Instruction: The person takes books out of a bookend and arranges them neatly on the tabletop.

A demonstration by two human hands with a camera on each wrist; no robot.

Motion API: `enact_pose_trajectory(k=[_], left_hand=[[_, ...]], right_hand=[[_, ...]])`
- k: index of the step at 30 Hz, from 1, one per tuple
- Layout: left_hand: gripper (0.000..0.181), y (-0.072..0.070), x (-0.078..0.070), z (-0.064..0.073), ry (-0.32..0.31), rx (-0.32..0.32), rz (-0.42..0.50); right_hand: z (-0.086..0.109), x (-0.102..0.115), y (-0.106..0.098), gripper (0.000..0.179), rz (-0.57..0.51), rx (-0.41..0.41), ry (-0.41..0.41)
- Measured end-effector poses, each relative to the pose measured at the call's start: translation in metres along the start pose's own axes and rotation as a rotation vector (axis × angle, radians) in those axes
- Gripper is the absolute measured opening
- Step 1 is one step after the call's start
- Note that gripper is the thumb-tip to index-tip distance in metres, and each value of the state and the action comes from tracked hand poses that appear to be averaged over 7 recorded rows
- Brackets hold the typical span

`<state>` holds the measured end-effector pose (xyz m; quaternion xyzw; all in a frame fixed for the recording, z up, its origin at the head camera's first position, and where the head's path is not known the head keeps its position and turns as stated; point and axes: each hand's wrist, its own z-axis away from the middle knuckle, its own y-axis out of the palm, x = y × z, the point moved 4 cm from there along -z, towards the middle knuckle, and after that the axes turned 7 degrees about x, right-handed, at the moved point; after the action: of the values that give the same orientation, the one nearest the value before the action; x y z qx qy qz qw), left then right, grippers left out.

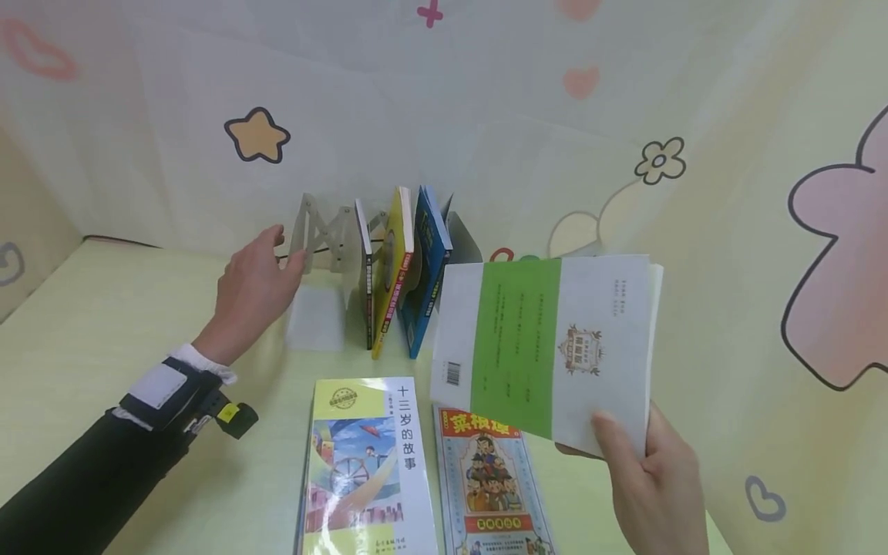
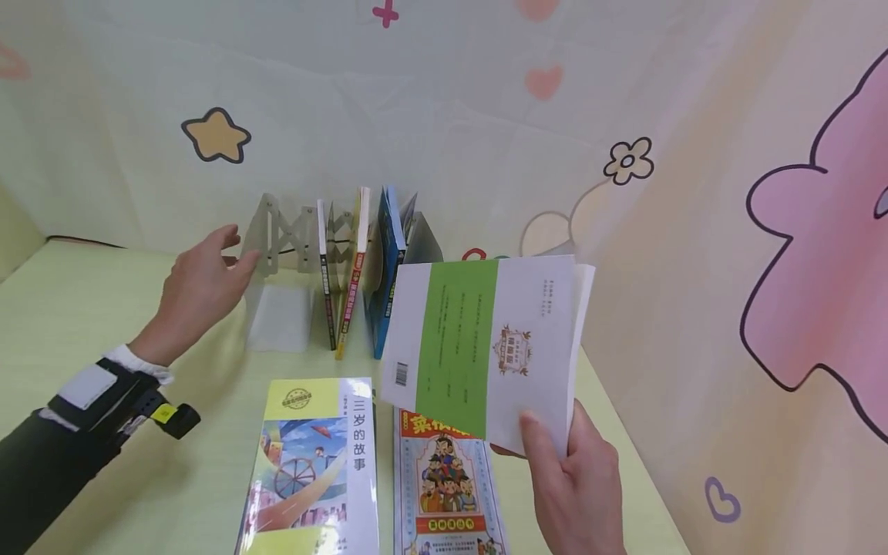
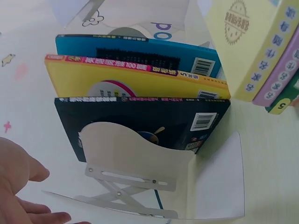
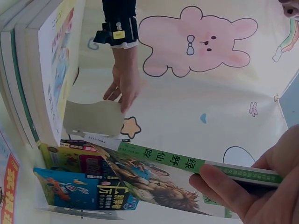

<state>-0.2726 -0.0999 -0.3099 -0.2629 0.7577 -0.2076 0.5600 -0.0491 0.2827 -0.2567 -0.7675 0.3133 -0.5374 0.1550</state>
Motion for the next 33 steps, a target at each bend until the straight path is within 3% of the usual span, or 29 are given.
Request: enact_pose_trajectory(k=[4,9,15,19,26,33], left_hand=[[0.06,-0.007,-0.007,0.009,0.006,-0.029,-0.019],[0.059,-0.015,-0.023,0.024,0.039,-0.012,0.015],[0.054,-0.017,-0.053,0.054,0.174,0.015,0.013],[0.049,-0.013,-0.072,0.076,0.27,0.053,-0.02],[0.048,-0.006,-0.098,0.116,0.347,0.156,-0.061],[0.061,0.006,-0.113,0.149,0.454,0.277,-0.205]], right_hand=[[0.001,0.001,-0.002,0.031,-0.07,0.007,-0.021],[0.0,0.004,-0.001,0.03,-0.104,0.059,-0.037],[-0.003,0.005,0.009,0.026,-0.163,0.152,-0.036],[-0.007,0.004,0.02,0.027,-0.262,0.241,-0.028],[-0.014,0.003,0.041,0.031,-0.494,0.418,-0.028],[-0.019,0.01,0.064,0.042,-0.632,0.598,0.034]])
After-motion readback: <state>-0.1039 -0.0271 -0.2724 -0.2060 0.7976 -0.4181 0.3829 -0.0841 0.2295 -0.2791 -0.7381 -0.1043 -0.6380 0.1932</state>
